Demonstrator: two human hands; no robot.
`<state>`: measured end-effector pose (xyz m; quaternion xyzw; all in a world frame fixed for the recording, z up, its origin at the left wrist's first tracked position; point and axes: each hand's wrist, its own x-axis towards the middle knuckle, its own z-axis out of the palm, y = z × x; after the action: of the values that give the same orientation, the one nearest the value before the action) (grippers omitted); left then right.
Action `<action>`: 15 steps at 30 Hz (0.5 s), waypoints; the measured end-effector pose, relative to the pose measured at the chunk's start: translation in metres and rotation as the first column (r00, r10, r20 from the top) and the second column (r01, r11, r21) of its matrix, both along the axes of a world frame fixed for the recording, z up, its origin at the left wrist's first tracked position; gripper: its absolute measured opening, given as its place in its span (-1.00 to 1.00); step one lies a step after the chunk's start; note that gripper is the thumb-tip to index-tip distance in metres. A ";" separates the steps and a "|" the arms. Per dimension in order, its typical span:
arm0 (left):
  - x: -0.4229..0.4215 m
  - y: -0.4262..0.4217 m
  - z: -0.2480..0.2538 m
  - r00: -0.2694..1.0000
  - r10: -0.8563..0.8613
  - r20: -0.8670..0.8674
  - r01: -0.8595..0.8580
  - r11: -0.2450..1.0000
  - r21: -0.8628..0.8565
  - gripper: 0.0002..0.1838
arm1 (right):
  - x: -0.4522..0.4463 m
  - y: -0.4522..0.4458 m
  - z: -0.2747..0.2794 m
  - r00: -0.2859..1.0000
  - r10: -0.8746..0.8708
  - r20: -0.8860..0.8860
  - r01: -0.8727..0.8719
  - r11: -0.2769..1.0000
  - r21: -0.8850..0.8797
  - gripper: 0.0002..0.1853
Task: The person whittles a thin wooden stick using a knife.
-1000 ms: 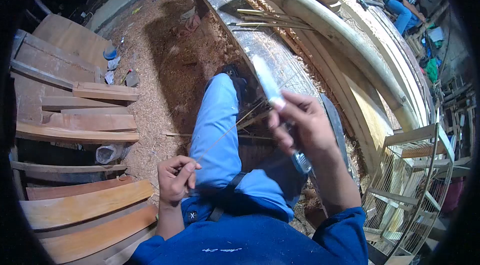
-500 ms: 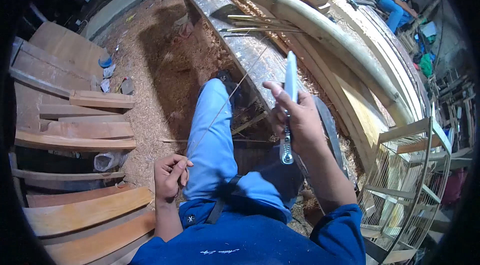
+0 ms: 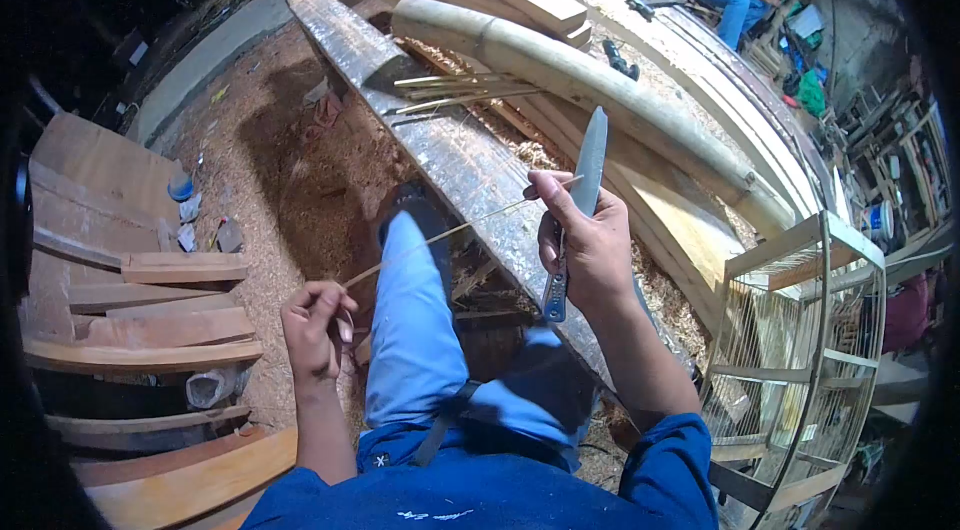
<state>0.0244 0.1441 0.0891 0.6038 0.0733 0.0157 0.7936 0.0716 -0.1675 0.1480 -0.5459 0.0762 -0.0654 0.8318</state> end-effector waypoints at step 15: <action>0.100 -0.073 -0.005 0.999 -0.038 0.020 0.043 0.907 -0.419 -0.78 | 0.020 -0.017 -0.016 0.962 -0.271 0.024 0.272 0.958 -0.088 -0.76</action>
<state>0.1243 0.0706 0.0845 0.4207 0.0580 -0.0135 0.9052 0.0918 -0.1841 0.1323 -0.5671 0.1425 -0.1857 0.7897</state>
